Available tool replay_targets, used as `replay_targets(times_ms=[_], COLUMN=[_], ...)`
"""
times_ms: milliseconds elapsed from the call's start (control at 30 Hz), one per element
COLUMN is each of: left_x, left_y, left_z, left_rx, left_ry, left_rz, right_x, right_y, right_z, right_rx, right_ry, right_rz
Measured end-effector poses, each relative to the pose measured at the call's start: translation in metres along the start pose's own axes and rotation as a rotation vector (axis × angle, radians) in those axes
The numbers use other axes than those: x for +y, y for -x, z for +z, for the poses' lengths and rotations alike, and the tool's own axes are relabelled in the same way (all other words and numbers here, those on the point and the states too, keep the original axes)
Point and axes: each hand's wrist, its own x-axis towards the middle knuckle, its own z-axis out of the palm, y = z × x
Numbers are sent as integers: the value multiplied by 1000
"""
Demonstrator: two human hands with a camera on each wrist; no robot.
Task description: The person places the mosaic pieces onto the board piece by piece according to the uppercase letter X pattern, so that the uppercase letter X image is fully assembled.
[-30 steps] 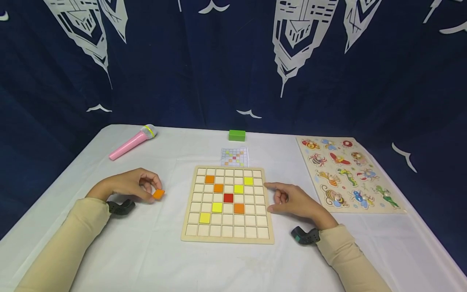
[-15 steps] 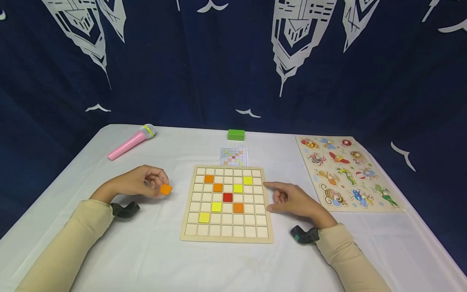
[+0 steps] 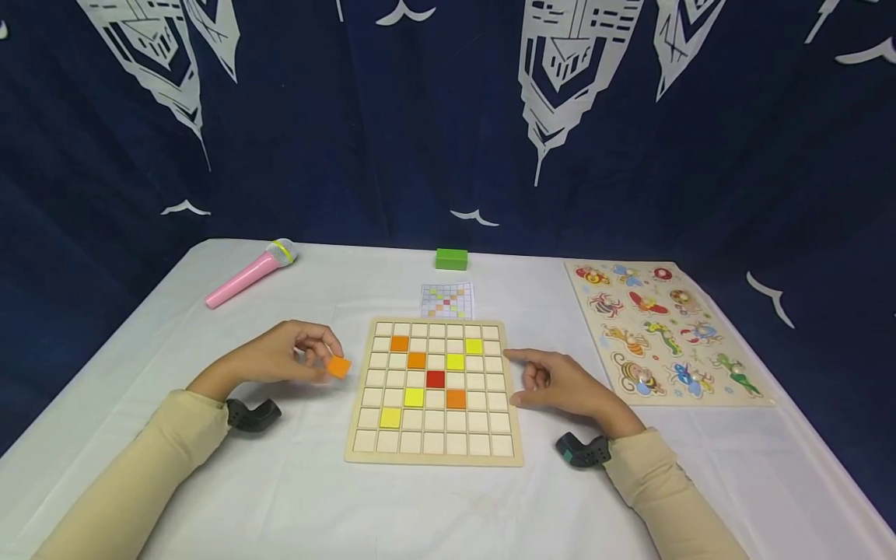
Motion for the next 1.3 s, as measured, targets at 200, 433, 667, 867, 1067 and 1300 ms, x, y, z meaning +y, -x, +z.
replay_targets(times_ms=[200, 433, 667, 867, 1067, 1300], left_x=[8, 19, 32, 40, 51, 63], left_y=[-4, -9, -14, -19, -25, -33], left_z=[14, 33, 53, 67, 80, 97], left_rx=[17, 53, 76, 96, 123, 104], left_ry=[18, 22, 57, 51, 5, -50], left_rz=[24, 34, 43, 55, 16, -21], right_x=[-1, -3, -3, -1, -4, -2], right_y=[1, 1, 1, 1, 2, 1], right_z=[2, 2, 1, 2, 1, 1], right_rx=[4, 2, 3, 9, 7, 7], right_ry=[-14, -30, -19, -9, -26, -17], right_rz=[-20, -19, -23, -12, -14, -22])
